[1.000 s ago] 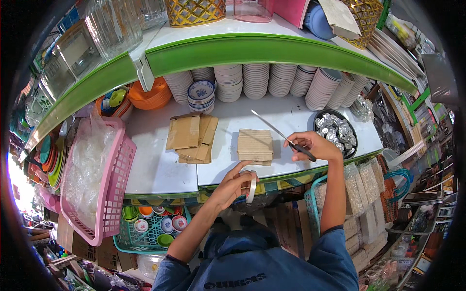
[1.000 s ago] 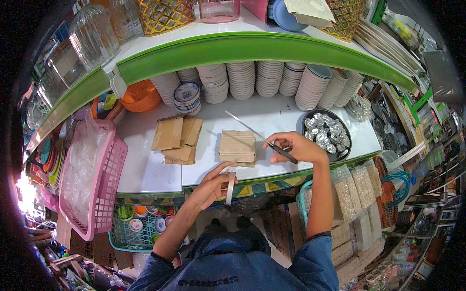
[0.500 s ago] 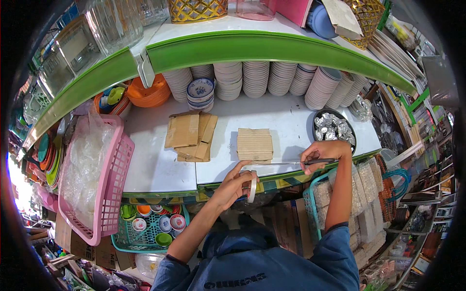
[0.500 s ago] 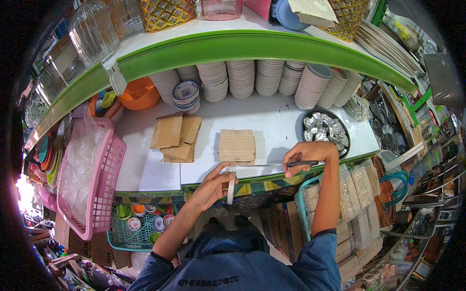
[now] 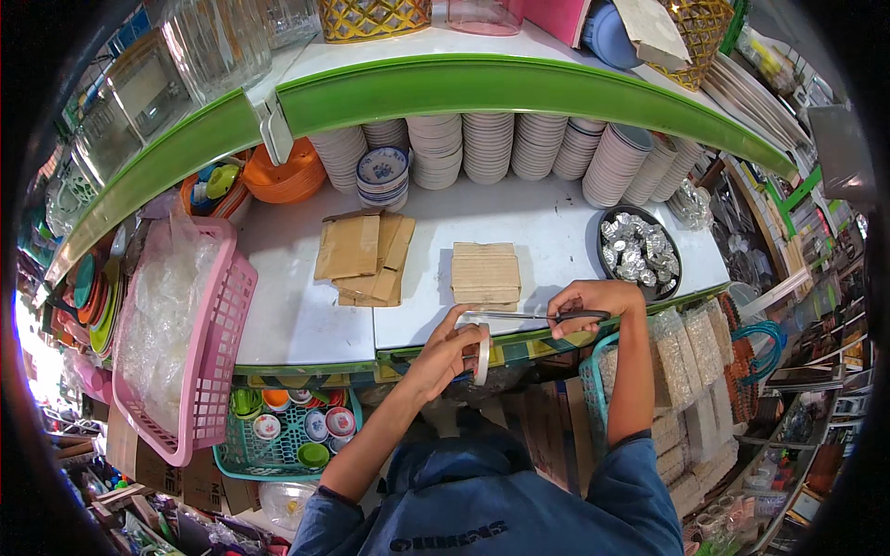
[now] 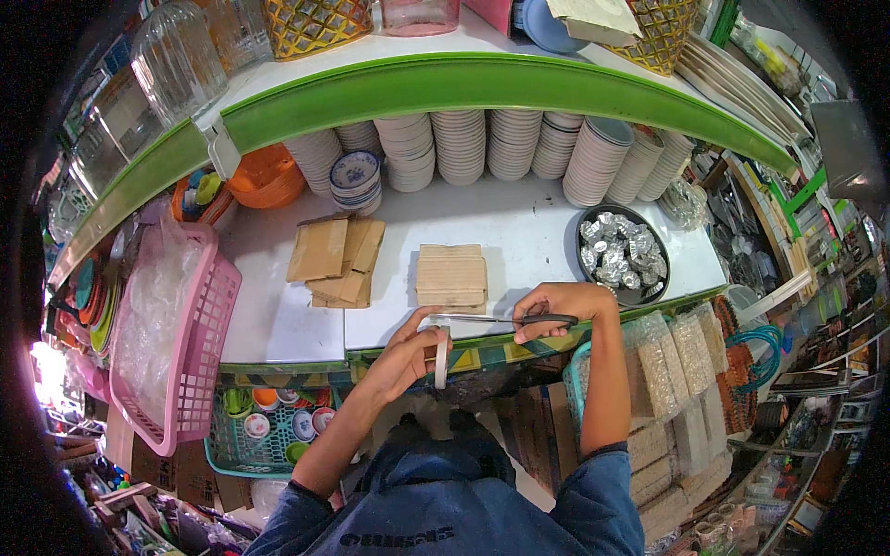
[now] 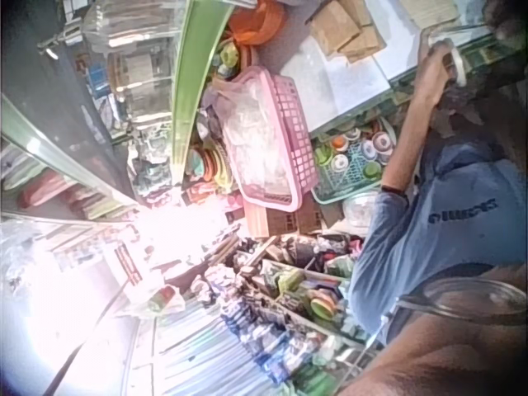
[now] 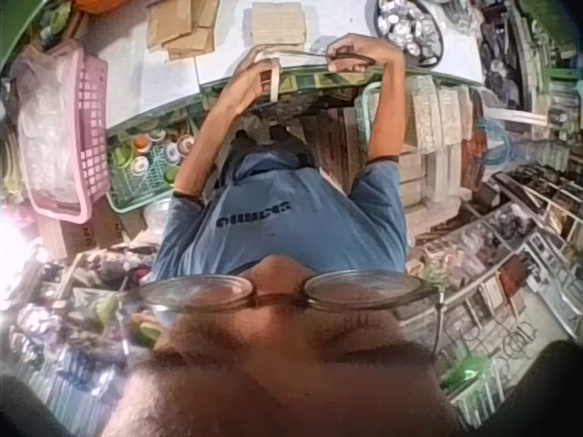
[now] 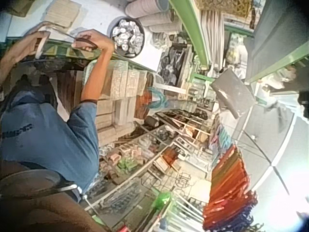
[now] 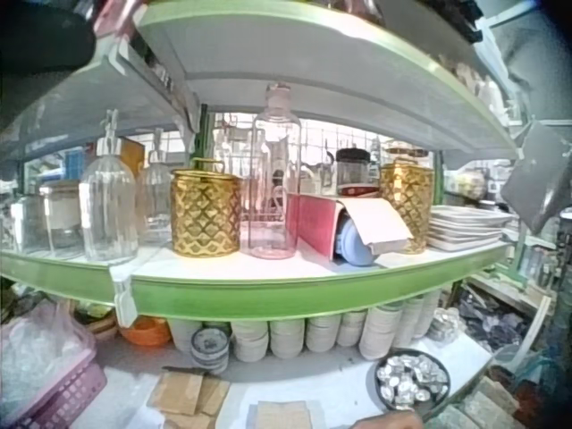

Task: The recorder is assembling small cardboard boxes and packing metal kitchen items into them with bubble wrap.

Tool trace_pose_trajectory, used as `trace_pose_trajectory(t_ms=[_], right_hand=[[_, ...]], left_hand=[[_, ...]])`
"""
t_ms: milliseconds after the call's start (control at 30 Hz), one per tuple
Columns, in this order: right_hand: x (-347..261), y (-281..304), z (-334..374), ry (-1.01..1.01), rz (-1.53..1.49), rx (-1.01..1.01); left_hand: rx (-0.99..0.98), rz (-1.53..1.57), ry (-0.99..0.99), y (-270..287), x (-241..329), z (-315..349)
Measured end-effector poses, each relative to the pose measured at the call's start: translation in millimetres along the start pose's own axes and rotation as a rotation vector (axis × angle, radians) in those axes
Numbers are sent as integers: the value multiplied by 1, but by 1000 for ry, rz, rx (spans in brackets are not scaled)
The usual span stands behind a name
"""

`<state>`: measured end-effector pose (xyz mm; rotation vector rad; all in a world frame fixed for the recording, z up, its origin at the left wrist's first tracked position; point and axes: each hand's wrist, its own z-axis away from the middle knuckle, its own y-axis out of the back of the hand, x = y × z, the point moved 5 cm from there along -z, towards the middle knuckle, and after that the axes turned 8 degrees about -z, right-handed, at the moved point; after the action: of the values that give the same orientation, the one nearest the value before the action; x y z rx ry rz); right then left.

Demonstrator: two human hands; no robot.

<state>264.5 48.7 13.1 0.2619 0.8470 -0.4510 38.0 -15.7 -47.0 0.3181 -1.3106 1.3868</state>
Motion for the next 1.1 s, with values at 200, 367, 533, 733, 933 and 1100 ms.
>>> trace_pose_trajectory(t_ms=[200,367,533,733,933,1100], right_hand=[[3,-2,-2,7,-32,17],[6,-1,-5,17,11,-6],[14,2,-10,-22,-6,-11],[18,1,-8,-17,-16,-115],[-2,12,-1,369,-88,183],[-18,27,-1,-16,331,944]], left_hand=[[9,1,0,-1,0,0],[19,6,-14,1,1,1],[51,-177,18,9,7,10],[97,-571,-144,19,46,30],[325,-1098,-295,2,80,35],[424,-1445,-421,11,62,10]])
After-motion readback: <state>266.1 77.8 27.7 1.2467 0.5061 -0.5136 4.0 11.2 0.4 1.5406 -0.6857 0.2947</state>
